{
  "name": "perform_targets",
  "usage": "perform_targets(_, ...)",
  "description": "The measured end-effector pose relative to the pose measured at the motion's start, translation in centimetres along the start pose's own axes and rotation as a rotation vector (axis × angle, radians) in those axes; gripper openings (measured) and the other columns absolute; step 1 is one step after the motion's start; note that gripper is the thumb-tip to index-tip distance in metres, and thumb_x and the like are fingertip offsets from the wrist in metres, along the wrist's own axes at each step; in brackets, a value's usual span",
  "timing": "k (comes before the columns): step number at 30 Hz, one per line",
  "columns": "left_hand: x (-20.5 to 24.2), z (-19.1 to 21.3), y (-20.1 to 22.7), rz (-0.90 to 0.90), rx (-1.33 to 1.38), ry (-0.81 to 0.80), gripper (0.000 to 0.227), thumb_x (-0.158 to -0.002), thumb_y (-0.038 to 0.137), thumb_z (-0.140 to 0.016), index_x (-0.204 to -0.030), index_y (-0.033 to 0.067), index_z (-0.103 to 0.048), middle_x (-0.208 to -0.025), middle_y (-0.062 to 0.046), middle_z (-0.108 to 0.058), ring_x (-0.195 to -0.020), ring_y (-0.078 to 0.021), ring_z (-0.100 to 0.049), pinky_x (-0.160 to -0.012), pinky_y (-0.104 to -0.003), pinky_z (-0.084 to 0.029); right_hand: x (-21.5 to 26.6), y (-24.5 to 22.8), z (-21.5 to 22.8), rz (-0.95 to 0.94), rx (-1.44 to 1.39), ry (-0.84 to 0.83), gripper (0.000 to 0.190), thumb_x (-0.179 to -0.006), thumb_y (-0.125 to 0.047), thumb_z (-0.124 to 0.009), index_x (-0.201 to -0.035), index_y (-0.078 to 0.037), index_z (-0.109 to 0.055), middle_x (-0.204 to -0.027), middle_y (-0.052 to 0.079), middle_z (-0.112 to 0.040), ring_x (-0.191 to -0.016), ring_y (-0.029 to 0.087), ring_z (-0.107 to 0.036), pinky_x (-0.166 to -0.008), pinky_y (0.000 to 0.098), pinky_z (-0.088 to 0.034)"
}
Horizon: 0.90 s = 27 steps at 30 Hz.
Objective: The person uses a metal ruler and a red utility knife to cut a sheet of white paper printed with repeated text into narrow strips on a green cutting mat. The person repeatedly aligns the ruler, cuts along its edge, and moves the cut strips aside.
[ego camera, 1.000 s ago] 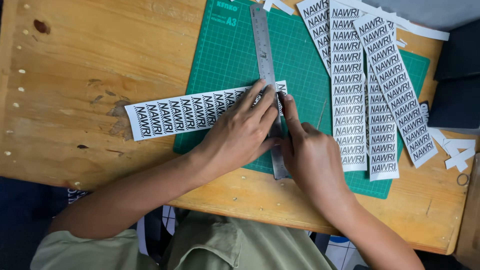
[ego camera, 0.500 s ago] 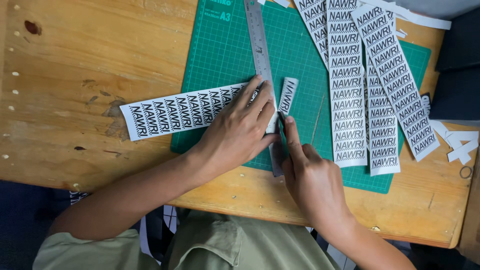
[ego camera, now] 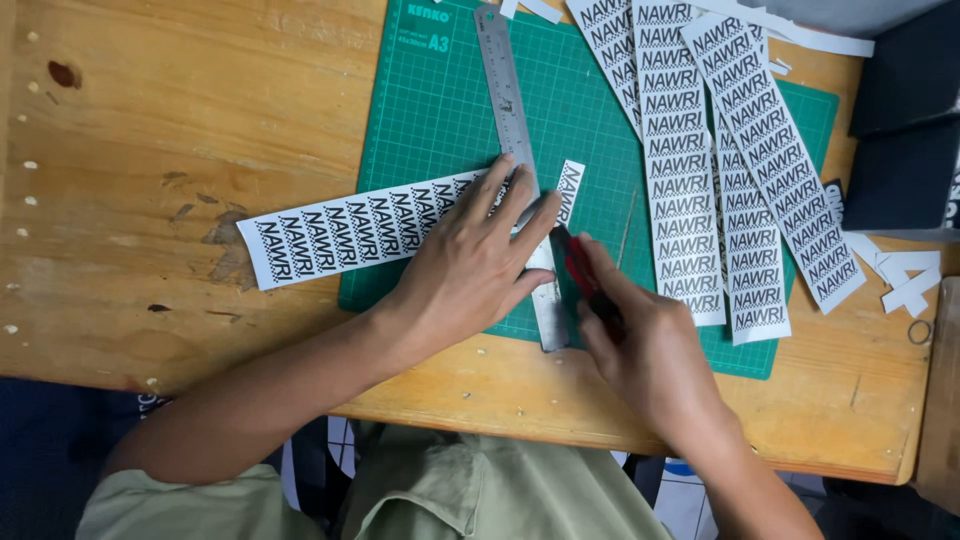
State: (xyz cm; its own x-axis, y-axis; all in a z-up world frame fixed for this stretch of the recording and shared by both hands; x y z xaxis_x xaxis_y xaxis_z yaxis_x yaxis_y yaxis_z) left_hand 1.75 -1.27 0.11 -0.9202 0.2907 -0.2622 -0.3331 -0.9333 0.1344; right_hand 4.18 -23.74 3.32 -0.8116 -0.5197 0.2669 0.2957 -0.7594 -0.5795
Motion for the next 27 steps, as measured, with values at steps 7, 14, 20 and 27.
perform_targets(7, 0.4, -0.9, 0.0, 0.001, 0.03, 0.0, 0.076, -0.106, 0.062, -0.08, -0.161, 0.0127, -0.06, -0.16, -0.024, -0.057, -0.159, -0.0442, -0.047, -0.121, -0.052, -0.055, -2.3, 2.5, 2.9, -0.16, -0.241, 0.08, 0.058, -0.102, -0.017, -0.075, -0.16, -0.015, -0.073, -0.096, -0.007, -0.059, -0.073, 0.011, -0.036, -0.065, 0.026, -0.036)
perform_targets(14, 0.3, -1.7, -0.1, -0.009, -0.03, -0.045, 0.085, -0.111, 0.064, -0.065, -0.179, 0.0185, -0.041, -0.163, -0.024, -0.055, -0.156, -0.0465, -0.049, -0.123, -0.055, -0.049, -3.0, 3.2, 3.8, -0.186, -0.298, 0.094, 0.058, -0.101, -0.013, -0.076, -0.159, -0.015, -0.074, -0.102, -0.006, -0.064, -0.071, 0.009, -0.038, -0.062, 0.0259, -0.039)
perform_targets(20, -0.1, -1.6, -0.3, -0.025, -0.027, -0.003, 0.081, -0.106, 0.059, -0.065, -0.174, 0.0177, -0.049, -0.161, -0.026, -0.055, -0.147, -0.0479, -0.052, -0.12, -0.058, -0.047, -3.8, 3.4, 3.1, -0.143, -0.275, 0.062, 0.062, -0.098, -0.01, -0.076, -0.16, -0.014, -0.073, -0.124, -0.008, -0.075, -0.072, 0.007, -0.042, -0.064, 0.0249, -0.042)
perform_targets(27, 0.0, -1.3, -0.4, 0.004, 0.047, -0.012, 0.087, -0.103, 0.055, -0.074, -0.177, 0.0221, -0.043, -0.161, -0.025, -0.053, -0.15, -0.0473, -0.051, -0.112, -0.057, -0.054, -3.5, 3.5, 2.2, -0.014, -0.335, 0.12, 0.06, -0.101, -0.009, -0.074, -0.16, -0.01, -0.073, -0.101, -0.009, -0.063, -0.071, 0.005, -0.034, -0.061, 0.0241, -0.031)
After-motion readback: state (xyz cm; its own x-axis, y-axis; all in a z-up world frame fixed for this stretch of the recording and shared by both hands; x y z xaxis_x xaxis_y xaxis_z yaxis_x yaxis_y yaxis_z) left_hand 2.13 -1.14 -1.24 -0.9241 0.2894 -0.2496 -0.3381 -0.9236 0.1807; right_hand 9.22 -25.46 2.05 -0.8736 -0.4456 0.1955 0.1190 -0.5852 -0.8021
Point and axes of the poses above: each hand's wrist, its own x-axis away from the middle knuckle, its own z-axis out of the back of the hand, y = z × x, the point moved 2 cm from there along -x, towards the middle knuckle
